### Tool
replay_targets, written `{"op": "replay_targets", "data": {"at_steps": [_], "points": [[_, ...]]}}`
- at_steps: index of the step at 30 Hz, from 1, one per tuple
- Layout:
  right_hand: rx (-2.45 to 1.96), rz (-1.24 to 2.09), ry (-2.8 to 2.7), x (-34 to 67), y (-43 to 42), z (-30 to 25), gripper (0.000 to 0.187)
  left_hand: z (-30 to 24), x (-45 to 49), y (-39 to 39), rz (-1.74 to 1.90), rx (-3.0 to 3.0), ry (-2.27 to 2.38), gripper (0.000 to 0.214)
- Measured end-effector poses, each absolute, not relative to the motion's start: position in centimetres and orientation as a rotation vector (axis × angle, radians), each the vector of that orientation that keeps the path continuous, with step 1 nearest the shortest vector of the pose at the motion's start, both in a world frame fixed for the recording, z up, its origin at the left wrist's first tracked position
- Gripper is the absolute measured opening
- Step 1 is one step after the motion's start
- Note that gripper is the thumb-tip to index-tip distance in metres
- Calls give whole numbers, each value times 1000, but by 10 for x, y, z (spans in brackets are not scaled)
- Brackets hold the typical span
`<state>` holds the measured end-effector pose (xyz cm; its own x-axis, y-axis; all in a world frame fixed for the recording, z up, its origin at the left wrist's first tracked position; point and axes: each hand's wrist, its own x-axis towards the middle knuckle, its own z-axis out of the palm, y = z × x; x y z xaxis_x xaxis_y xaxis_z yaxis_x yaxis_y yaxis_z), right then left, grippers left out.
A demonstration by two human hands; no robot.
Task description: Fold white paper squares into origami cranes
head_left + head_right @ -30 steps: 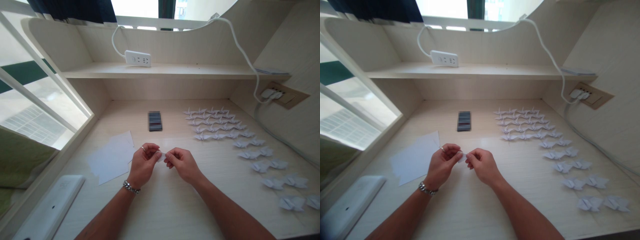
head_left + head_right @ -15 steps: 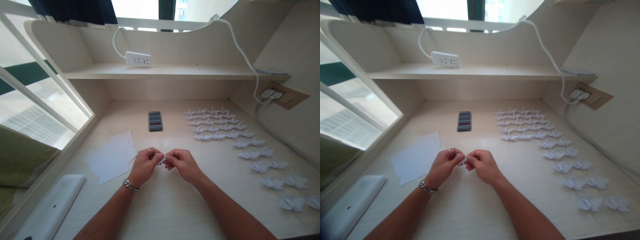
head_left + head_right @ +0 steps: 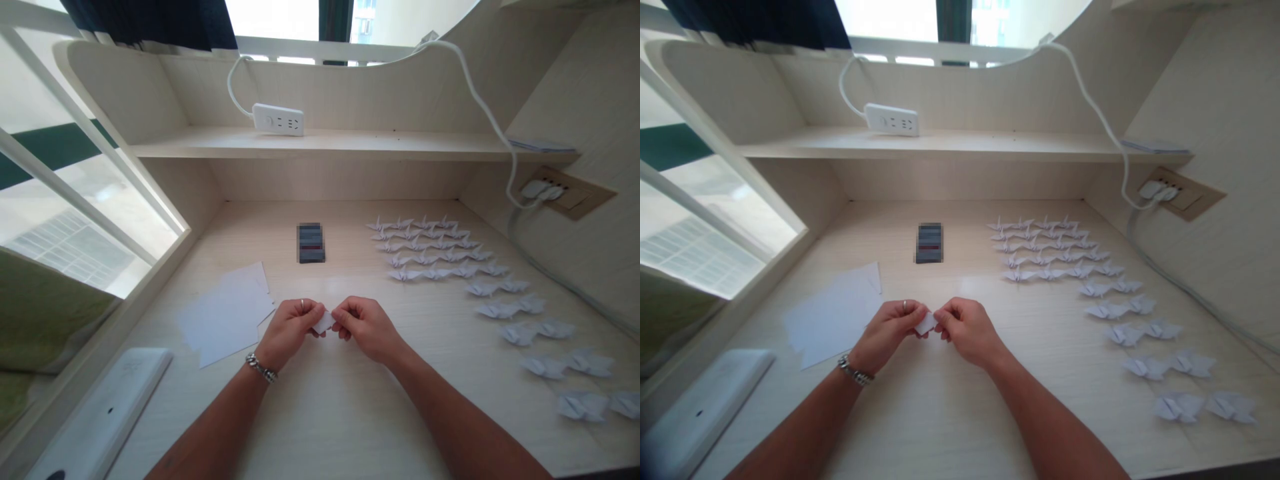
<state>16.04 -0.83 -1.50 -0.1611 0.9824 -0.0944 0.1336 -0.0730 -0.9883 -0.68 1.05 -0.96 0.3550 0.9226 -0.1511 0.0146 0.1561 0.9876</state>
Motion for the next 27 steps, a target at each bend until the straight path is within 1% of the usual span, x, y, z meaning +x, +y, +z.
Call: {"op": "replay_targets", "data": {"at_steps": [4, 7, 9, 12, 18, 23, 27], "points": [[-1321, 1287, -1398, 162, -8, -15, 23, -9, -6, 12, 822, 1219, 987, 37], [-1340, 1254, -1415, 162, -8, -17, 24, -7, -5, 12, 829, 1373, 1094, 31], [-1302, 1297, -1393, 161, -7, -18, 25, -6, -6, 12, 862, 1462, 1151, 26], [-1236, 1364, -1342, 161, -6, -20, 25, -8, -7, 12, 912, 1525, 1207, 25], [-1275, 1229, -1390, 163, -6, -21, 22, -9, -8, 11, 859, 1500, 1170, 26], [-1163, 1389, -1282, 163, -4, -21, 28, -7, -8, 9, 864, 1530, 1177, 24], [-1178, 1355, -1301, 162, -3, -22, 26, -7, -8, 9, 891, 1530, 1163, 23]]}}
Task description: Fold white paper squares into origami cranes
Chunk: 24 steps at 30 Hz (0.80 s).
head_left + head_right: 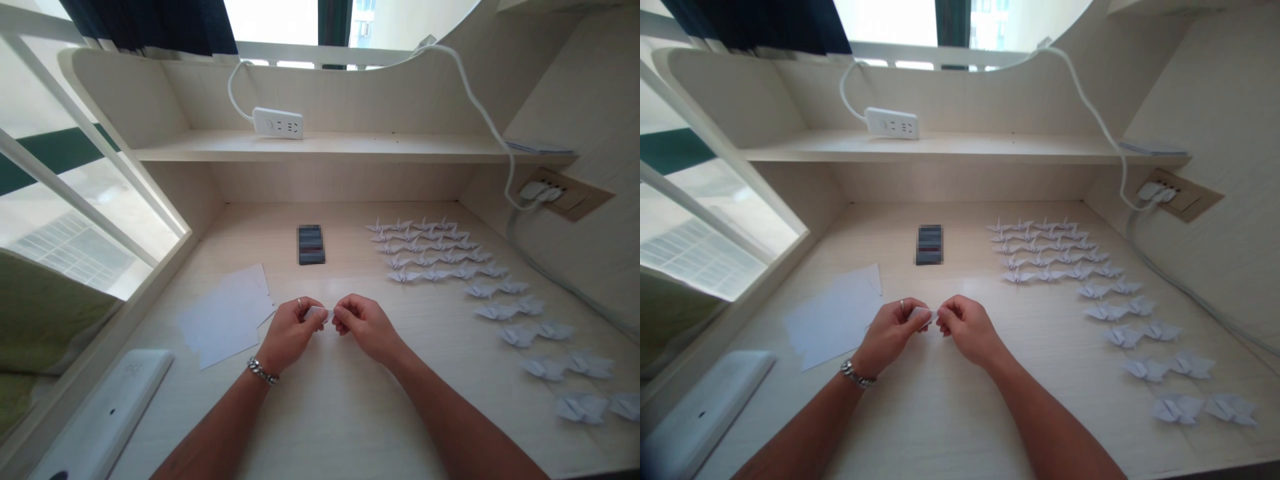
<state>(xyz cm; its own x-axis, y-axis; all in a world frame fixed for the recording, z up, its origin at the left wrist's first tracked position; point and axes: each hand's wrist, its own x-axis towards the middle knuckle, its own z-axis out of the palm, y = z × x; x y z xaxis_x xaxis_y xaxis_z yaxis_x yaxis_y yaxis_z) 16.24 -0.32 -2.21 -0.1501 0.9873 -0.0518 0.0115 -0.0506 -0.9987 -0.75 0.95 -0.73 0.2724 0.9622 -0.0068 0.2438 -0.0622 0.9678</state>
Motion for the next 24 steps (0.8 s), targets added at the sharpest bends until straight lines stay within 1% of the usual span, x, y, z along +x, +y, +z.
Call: {"op": "replay_targets", "data": {"at_steps": [2, 6, 8, 13, 21, 24], "points": [[-1165, 1352, -1282, 162, -3, -23, 27, -7, -7, 9, 888, 1504, 1147, 23], [-1120, 1490, -1138, 164, -1, -22, 35, -6, -7, 9, 902, 1489, 1167, 22], [-1126, 1505, -1156, 164, -1, -22, 36, -6, -7, 8, 902, 1517, 1191, 22], [-1124, 1369, -1392, 161, -6, -21, 28, -5, -7, 7, 896, 1535, 1157, 22], [-1135, 1270, -1414, 161, -7, -18, 22, -4, -3, 7, 964, 1321, 1118, 24], [-1130, 1310, -1396, 161, -6, -18, 23, -4, -3, 7, 1004, 1348, 1117, 24]]}}
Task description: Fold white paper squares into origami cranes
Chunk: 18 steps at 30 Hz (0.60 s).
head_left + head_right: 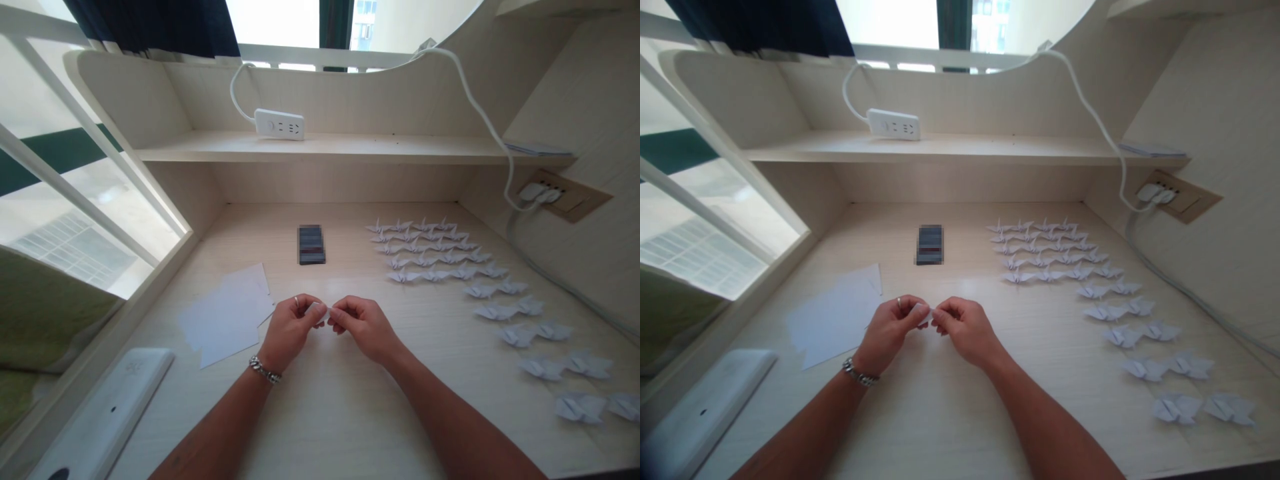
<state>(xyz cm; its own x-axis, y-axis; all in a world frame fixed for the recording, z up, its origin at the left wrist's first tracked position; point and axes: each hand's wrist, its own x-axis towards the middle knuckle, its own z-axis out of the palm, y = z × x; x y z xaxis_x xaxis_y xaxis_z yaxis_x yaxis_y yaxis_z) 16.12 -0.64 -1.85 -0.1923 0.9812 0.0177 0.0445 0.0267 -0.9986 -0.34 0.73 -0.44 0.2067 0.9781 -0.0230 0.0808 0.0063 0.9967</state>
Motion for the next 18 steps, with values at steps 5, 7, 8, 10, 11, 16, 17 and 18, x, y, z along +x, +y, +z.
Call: {"op": "replay_targets", "data": {"at_steps": [5, 7, 8, 10, 11, 16, 17, 18], "points": [[-1149, 1292, -1346, 162, -6, -20, 22, -5, -4, 9, 995, 1343, 1140, 24], [-1146, 1284, -1343, 162, -5, -20, 21, -7, -4, 9, 1024, 1280, 1123, 26], [-1139, 1294, -1351, 163, -5, -20, 20, -8, -4, 9, 1038, 1276, 1122, 26], [-1138, 1309, -1384, 163, -5, -20, 18, -9, -5, 9, 1055, 1333, 1151, 24], [-1148, 1306, -1404, 162, -5, -20, 17, -10, -5, 9, 1048, 1382, 1174, 24], [-1252, 1196, -1486, 159, -5, -18, 10, -10, -5, 7, 918, 1605, 1267, 25], [-1275, 1174, -1499, 158, -5, -17, 10, -11, -5, 7, 903, 1612, 1275, 25], [-1297, 1158, -1509, 158, -5, -16, 10, -11, -4, 7, 898, 1602, 1277, 25]]}}
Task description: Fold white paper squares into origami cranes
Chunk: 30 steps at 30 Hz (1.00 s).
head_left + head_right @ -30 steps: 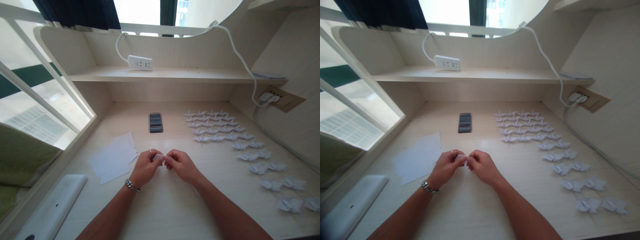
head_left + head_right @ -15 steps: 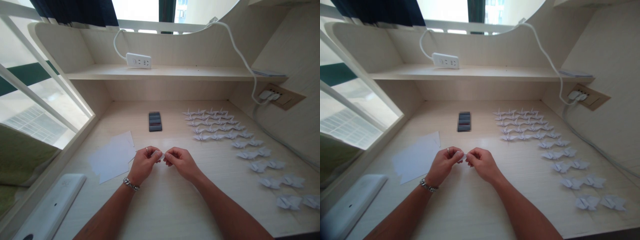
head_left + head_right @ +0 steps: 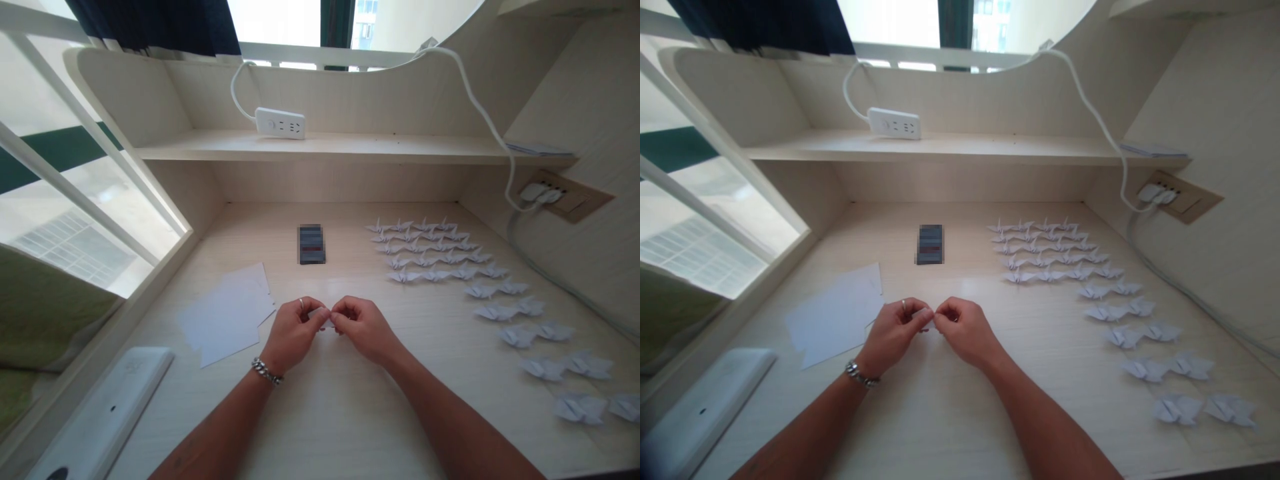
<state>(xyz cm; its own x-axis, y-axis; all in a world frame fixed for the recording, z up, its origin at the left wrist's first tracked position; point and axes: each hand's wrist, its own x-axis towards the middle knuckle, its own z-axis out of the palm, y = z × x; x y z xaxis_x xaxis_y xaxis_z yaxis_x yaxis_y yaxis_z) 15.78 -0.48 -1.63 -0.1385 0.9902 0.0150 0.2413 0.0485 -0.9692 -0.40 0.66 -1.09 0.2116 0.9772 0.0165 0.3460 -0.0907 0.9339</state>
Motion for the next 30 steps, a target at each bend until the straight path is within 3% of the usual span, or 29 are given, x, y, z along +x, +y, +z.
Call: {"op": "replay_targets", "data": {"at_steps": [16, 21, 30], "points": [[-1215, 1331, -1292, 169, -1, -18, 9, -9, -18, 18, 1184, 1193, 1295, 28], [-1147, 1334, -1259, 160, -1, -22, 23, -14, -4, 12, 1077, 1318, 1209, 28], [-1279, 1269, -1476, 165, 0, -25, 16, -9, -8, 8, 699, 1704, 1155, 23]]}}
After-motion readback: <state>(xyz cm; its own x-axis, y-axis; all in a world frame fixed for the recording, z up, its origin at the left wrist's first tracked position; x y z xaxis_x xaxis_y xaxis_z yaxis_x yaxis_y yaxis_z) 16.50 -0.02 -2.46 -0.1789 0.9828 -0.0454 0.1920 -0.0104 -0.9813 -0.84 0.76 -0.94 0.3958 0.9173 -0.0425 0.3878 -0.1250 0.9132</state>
